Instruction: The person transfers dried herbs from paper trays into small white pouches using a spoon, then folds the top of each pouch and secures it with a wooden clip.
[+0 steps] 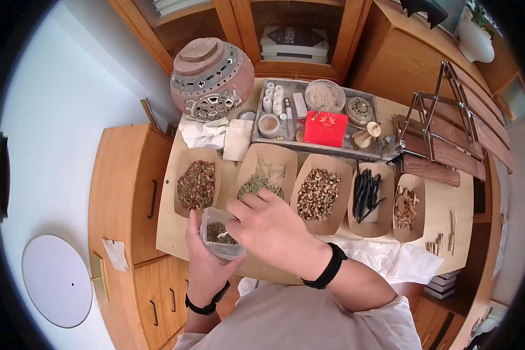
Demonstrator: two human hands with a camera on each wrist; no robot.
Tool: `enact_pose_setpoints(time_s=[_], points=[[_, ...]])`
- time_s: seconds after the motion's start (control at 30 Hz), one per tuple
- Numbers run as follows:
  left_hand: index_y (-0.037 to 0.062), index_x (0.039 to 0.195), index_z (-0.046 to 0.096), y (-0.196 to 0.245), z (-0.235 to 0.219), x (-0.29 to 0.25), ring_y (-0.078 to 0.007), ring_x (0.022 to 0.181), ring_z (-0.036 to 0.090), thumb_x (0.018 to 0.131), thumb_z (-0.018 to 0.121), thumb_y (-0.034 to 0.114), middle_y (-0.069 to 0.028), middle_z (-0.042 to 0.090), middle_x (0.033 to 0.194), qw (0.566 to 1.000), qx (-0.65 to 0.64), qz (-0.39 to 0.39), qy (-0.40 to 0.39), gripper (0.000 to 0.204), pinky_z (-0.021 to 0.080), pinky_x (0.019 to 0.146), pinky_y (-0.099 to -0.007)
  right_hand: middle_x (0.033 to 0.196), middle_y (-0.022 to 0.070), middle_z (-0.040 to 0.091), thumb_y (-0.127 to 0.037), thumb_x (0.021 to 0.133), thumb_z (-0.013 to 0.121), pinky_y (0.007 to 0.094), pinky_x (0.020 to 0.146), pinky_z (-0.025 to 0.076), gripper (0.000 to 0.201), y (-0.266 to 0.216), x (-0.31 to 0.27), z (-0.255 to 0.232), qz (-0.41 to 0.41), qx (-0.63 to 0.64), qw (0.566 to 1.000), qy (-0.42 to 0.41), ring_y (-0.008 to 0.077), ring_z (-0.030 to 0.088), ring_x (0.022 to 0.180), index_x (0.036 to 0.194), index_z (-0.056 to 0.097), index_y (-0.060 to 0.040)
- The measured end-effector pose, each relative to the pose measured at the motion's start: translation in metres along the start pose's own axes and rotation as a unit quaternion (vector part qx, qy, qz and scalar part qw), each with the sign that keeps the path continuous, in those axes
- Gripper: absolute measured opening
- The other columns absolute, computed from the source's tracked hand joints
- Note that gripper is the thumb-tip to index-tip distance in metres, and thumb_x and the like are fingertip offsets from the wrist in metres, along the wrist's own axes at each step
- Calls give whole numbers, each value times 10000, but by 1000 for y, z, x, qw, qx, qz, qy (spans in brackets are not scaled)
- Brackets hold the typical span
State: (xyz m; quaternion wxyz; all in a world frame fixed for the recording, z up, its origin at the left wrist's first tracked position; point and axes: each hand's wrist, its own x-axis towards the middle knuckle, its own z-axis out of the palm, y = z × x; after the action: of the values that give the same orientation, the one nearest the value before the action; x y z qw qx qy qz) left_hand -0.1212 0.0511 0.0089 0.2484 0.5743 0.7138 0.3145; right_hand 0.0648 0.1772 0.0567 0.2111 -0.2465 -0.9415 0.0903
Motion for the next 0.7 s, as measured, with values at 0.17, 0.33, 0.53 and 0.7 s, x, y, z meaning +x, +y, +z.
enact_pose_setpoints(time_s=[0.17, 0.33, 0.53, 0.7], points=[[-72, 1683, 136, -17, 7, -10, -472, 1368, 483, 689, 1024, 210, -300, 445, 1485, 999, -36, -1, -16, 1362, 450, 1150, -543, 970, 31, 620, -125, 790, 703, 367, 837, 518, 121, 7, -6, 3, 35, 2, 999, -15, 222, 653, 944, 907, 729, -106], [-60, 1699, 89, -28, 15, -12, -378, 1417, 527, 677, 1014, 140, -250, 433, 1537, 997, -67, -2, -38, 1392, 456, 1192, -472, 981, 33, 633, -116, 782, 714, 380, 830, 525, 144, 3, -12, 7, 55, -17, 996, -61, 226, 663, 957, 923, 742, -104], [-73, 1682, 132, -24, 9, -16, -470, 1396, 471, 695, 1022, 212, -306, 426, 1502, 998, -48, 4, -37, 1360, 458, 1159, -534, 953, 33, 658, -78, 827, 746, 401, 873, 529, 121, 13, -17, -10, 98, 36, 994, -44, 252, 675, 960, 938, 776, -113], [-52, 1697, 128, -23, 4, -17, -430, 1417, 497, 671, 1013, 152, -270, 440, 1500, 998, -27, -48, -35, 1370, 444, 1191, -506, 965, 44, 695, -85, 860, 736, 423, 860, 537, 71, 63, -26, -14, 164, -95, 982, 12, 267, 697, 969, 907, 776, -120]])
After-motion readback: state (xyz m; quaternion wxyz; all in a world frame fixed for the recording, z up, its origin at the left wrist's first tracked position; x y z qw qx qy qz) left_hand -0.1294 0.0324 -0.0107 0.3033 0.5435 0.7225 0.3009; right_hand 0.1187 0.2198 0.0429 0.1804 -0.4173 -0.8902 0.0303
